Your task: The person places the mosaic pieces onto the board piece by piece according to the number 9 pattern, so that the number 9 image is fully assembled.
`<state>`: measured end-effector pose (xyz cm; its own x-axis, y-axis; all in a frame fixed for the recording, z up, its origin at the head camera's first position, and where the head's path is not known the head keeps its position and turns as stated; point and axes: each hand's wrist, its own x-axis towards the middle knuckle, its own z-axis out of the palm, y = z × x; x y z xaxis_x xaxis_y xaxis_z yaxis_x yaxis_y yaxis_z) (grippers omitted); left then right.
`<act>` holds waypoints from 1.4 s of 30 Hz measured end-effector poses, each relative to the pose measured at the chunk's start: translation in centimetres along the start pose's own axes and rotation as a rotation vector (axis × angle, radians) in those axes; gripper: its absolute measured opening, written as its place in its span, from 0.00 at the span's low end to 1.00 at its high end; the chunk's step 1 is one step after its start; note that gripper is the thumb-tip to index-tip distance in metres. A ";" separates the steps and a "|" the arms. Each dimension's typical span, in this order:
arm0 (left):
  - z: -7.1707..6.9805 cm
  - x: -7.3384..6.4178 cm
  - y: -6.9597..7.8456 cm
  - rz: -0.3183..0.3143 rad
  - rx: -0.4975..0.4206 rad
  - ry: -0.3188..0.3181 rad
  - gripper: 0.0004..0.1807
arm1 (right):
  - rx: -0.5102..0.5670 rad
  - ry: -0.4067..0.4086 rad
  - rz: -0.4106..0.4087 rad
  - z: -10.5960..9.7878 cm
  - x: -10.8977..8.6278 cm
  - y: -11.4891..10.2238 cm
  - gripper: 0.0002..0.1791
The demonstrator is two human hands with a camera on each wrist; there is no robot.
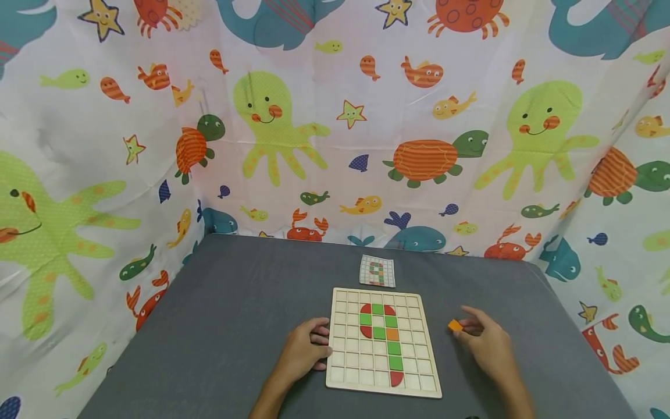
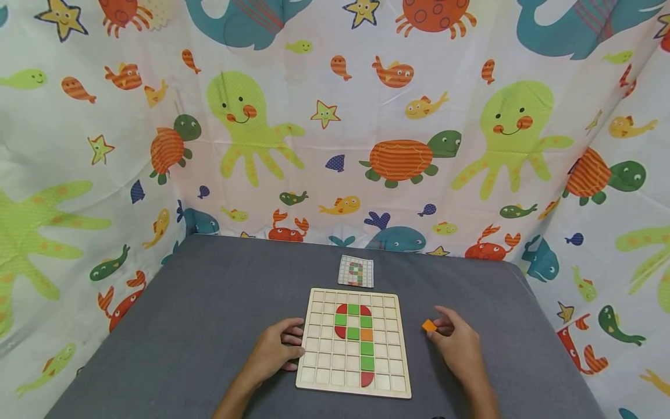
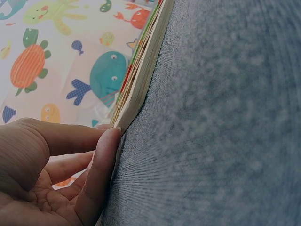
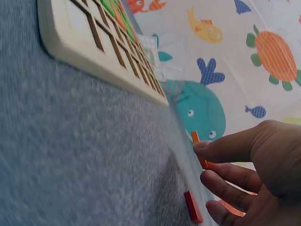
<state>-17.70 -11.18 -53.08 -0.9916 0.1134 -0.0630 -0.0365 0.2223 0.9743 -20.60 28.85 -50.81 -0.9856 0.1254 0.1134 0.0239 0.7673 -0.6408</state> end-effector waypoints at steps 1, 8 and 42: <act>0.0 0.0 0.0 -0.002 0.003 0.000 0.36 | 0.000 -0.003 -0.009 0.0 -0.1 -0.2 0.34; 0.1 0.3 -0.2 -0.005 0.014 0.003 0.35 | 0.002 -0.029 -0.052 0.5 -0.4 -1.4 0.33; 0.1 0.1 0.0 -0.002 0.011 0.010 0.36 | 0.174 -0.299 -0.242 4.6 -3.8 -6.7 0.28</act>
<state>-17.78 -11.08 -53.14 -0.9927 0.1031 -0.0626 -0.0371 0.2329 0.9718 -17.76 20.32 -50.39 -0.9651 -0.2532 0.0676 -0.2178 0.6315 -0.7442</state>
